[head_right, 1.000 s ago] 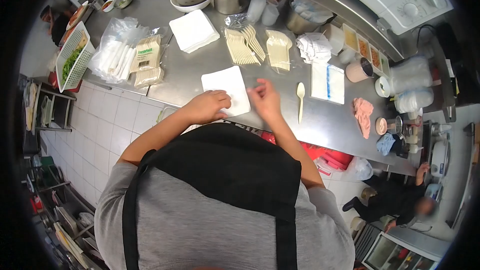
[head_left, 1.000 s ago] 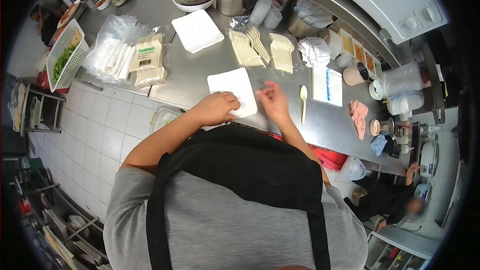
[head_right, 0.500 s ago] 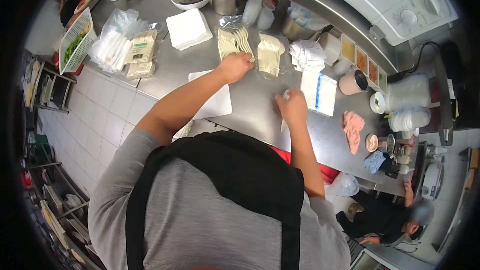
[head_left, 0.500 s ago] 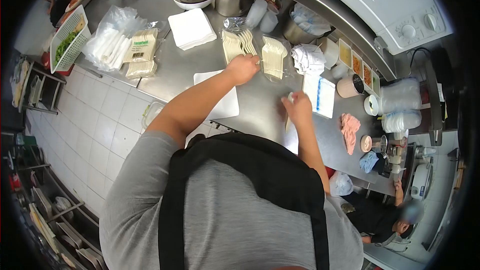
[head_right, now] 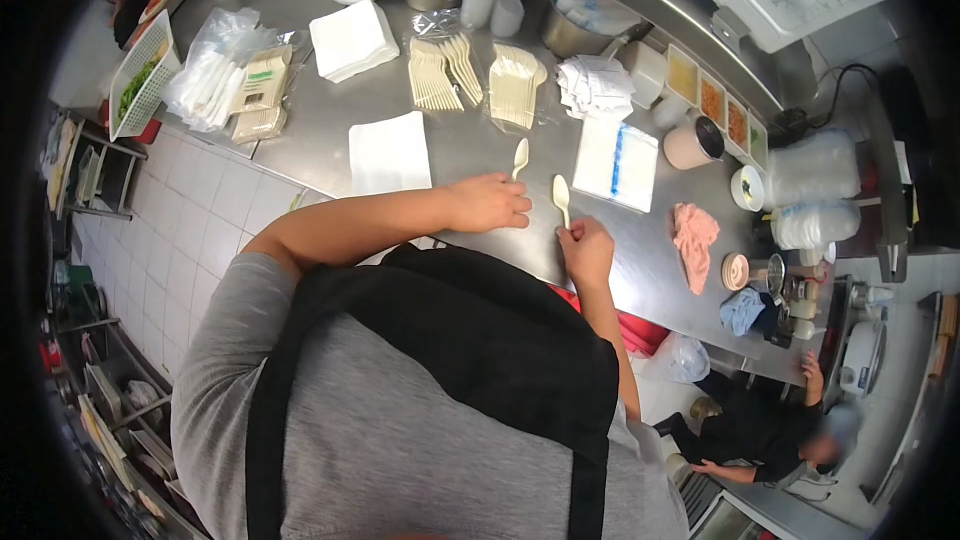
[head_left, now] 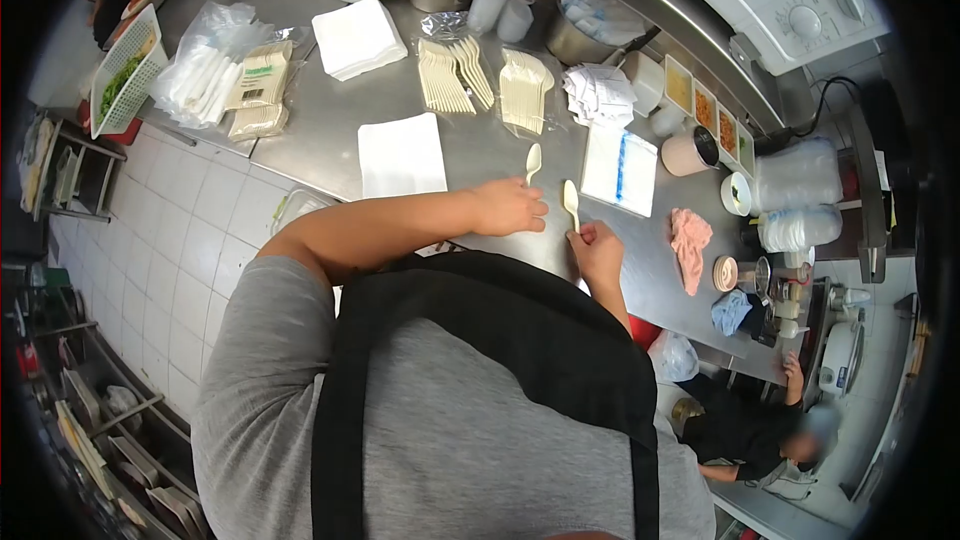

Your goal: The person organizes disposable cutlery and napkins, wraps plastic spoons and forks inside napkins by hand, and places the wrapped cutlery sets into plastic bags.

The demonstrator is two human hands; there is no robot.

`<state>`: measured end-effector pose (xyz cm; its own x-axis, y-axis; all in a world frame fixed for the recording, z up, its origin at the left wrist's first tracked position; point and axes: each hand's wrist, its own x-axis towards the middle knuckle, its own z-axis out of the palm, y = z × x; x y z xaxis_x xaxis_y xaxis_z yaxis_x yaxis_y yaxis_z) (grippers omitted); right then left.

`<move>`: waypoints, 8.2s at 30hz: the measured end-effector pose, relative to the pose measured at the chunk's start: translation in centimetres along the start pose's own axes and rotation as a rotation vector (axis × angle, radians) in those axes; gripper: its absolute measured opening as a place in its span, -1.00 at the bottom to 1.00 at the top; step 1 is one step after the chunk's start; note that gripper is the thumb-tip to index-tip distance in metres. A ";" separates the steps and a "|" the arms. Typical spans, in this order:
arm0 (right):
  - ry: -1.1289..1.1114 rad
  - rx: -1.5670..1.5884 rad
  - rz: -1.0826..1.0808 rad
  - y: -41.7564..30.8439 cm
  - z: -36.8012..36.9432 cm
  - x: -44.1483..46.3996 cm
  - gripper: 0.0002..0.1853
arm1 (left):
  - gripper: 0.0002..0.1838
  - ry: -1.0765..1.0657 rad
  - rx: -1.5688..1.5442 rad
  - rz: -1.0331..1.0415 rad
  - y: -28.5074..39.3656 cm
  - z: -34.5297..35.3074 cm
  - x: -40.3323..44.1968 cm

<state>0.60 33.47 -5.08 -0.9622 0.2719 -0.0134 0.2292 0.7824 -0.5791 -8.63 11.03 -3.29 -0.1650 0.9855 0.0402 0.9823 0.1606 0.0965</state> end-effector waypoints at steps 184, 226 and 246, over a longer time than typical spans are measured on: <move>-0.436 0.155 -0.425 -19.6 13.7 8.0 -0.69 | -0.77 0.454 -0.230 -1.031 -7.4 -0.9 -19.8; 0.675 0.243 0.567 8.6 -11.4 -24.6 -0.66 | -0.70 0.228 -0.109 -0.161 4.6 2.7 35.2; 0.405 0.253 0.017 7.4 -10.8 -12.7 -0.77 | -0.90 0.545 -0.010 -0.470 -2.8 2.9 18.9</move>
<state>16.05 41.85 -0.34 -0.8125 0.5192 0.2651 0.1531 0.6289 -0.7623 -14.23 29.37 -5.63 -0.5933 0.6445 0.4823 0.7963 0.5577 0.2343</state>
